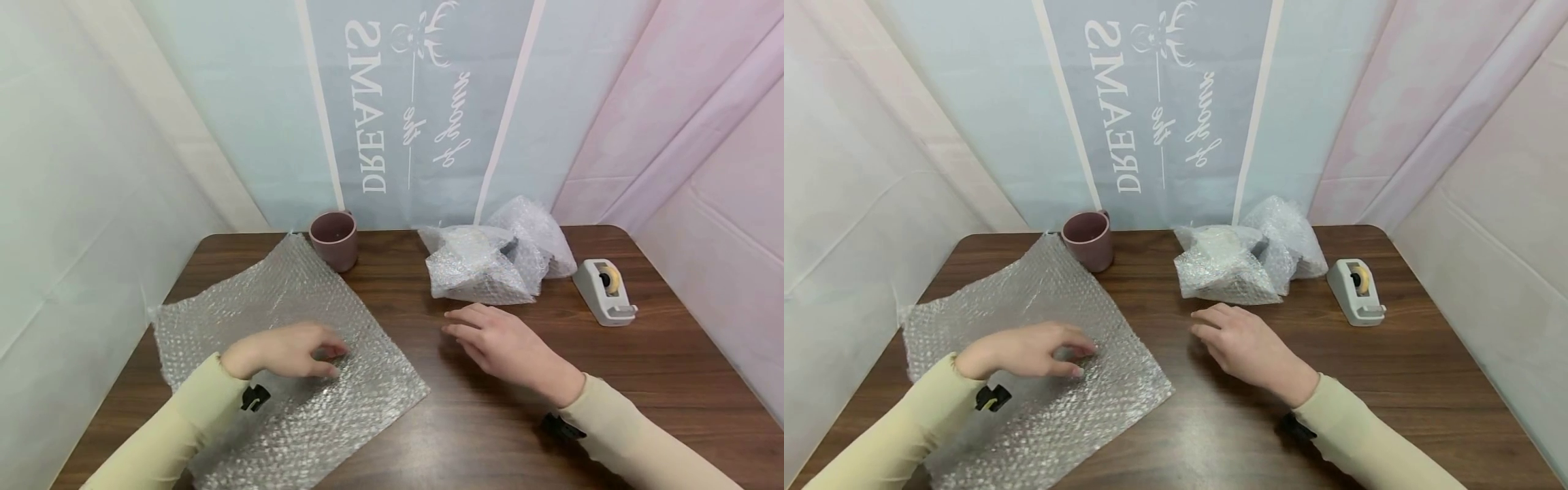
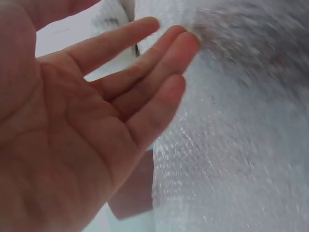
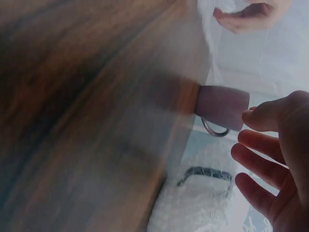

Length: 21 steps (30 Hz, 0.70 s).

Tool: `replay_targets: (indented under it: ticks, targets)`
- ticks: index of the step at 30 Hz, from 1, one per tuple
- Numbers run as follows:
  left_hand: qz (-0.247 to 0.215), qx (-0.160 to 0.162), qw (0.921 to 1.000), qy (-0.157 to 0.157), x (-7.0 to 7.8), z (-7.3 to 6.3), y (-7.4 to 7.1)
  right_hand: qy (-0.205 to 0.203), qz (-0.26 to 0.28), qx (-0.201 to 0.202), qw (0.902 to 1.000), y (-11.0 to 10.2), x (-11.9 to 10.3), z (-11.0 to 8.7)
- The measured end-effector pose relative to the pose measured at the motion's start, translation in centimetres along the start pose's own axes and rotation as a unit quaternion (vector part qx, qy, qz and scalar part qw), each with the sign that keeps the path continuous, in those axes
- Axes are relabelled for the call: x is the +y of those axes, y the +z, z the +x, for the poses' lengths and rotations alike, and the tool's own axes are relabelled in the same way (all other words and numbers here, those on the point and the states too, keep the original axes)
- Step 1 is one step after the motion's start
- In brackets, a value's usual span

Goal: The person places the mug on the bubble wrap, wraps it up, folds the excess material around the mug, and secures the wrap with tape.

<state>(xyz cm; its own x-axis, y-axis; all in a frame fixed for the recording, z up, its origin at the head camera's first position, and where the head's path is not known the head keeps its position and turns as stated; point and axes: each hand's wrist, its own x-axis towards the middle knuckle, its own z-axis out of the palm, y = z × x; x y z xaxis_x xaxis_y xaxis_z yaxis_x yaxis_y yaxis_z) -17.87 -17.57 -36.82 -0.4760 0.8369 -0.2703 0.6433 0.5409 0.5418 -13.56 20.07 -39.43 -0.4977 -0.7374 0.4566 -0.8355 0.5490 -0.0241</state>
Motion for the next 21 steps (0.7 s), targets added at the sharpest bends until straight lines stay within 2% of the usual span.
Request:
replay_targets:
  ticks: [5, 9, 11, 13, 16, 18, 21]
  targets:
    - [0.008, -0.006, 0.9992, 0.038, 0.5, 1.4, 0.5, -0.003, 0.022, -0.017, 0.9996, 0.6, -0.7, 0.2]
    - [0.002, -0.019, 0.9989, 0.044, 1.0, 2.4, 1.0, 0.040, 0.080, -0.064, 0.9940, 1.1, -1.9, 0.5]
    - [-0.006, -0.027, 0.9991, 0.032, 1.3, 2.9, 1.3, 0.077, 0.118, -0.104, 0.9845, 1.4, -2.5, 0.8]
    - [-0.010, -0.034, 0.9992, 0.020, 1.7, 3.4, 1.5, 0.124, 0.157, -0.153, 0.9677, 1.7, -3.2, 1.0]
    - [-0.007, -0.039, 0.9991, 0.017, 2.1, 4.2, 1.9, 0.178, 0.178, -0.198, 0.9474, 2.1, -3.8, 1.3]
    - [-0.001, -0.043, 0.9989, 0.020, 2.3, 4.6, 2.0, 0.209, 0.167, -0.210, 0.9403, 2.4, -4.0, 1.4]
    - [0.004, -0.044, 0.9986, 0.031, 2.5, 5.2, 2.0, 0.237, 0.126, -0.211, 0.9399, 2.7, -3.9, 1.5]
